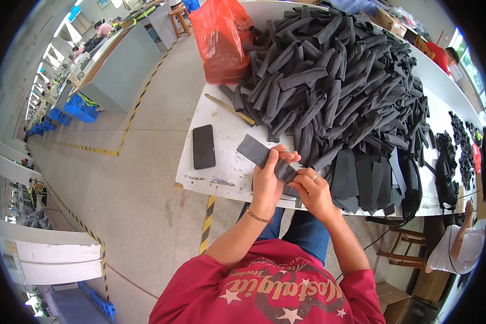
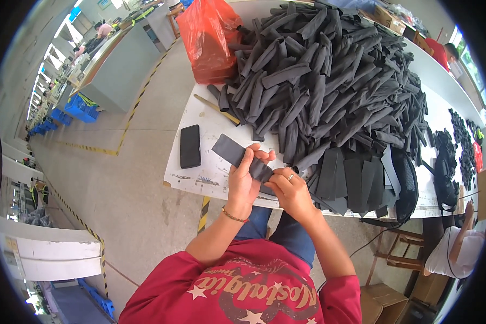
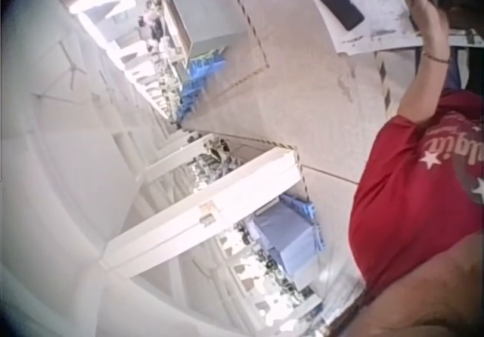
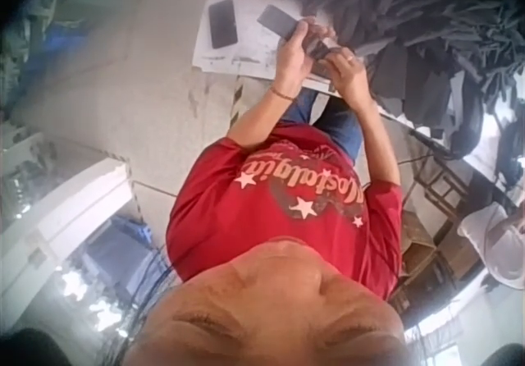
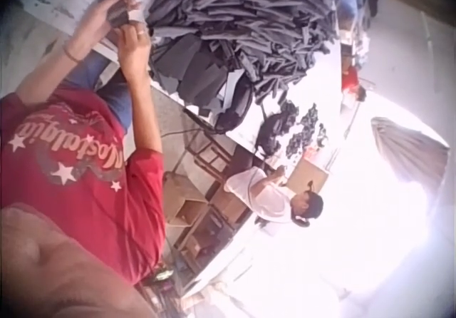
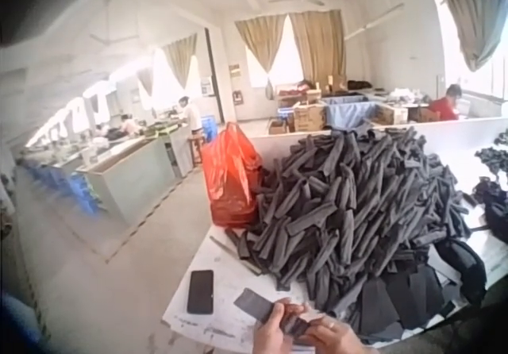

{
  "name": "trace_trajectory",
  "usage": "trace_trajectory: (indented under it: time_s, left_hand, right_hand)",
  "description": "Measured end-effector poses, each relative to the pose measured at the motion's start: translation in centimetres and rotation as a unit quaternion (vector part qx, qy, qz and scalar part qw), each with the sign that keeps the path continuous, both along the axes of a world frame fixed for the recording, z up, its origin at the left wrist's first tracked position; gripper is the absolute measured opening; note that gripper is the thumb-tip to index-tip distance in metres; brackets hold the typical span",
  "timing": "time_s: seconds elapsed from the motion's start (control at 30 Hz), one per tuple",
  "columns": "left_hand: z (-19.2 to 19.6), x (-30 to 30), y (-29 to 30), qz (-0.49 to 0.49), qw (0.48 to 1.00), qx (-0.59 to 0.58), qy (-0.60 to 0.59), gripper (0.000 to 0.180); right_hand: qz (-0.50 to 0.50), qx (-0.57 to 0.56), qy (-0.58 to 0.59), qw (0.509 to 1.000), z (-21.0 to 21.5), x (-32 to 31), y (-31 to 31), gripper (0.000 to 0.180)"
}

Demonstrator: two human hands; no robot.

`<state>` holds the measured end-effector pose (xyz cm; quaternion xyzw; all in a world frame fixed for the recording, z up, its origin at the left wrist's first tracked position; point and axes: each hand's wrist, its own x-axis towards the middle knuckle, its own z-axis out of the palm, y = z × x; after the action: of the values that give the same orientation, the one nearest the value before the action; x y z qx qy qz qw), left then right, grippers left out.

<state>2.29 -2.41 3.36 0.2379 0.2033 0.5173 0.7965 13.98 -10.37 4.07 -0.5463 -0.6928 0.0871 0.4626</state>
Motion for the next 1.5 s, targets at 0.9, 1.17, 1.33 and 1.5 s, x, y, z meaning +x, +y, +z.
trace_trajectory:
  time_s: [0.9,1.17,1.33,1.5]
  left_hand:
    - [0.2,-0.9,1.4,0.032,0.995,0.087,0.026,0.031]
    - [-0.2,-1.0,1.2,-0.056,0.993,0.106,-0.022,0.032]
    - [-1.8,-4.8,3.0,0.046,0.999,0.0,0.026,0.026]
    - [-2.4,-5.3,3.3,0.086,0.996,0.001,0.026,0.021]
  right_hand:
    - [-0.166,0.02,0.414,0.895,-3.5,-3.1,-0.4,0.006]
    - [-0.131,-0.117,0.434,0.883,-0.3,-3.1,1.0,0.017]
    - [-0.133,0.048,0.176,0.974,0.5,-2.5,0.3,0.013]
    - [-0.092,-0.063,0.537,0.836,-1.5,-2.1,-0.3,0.009]
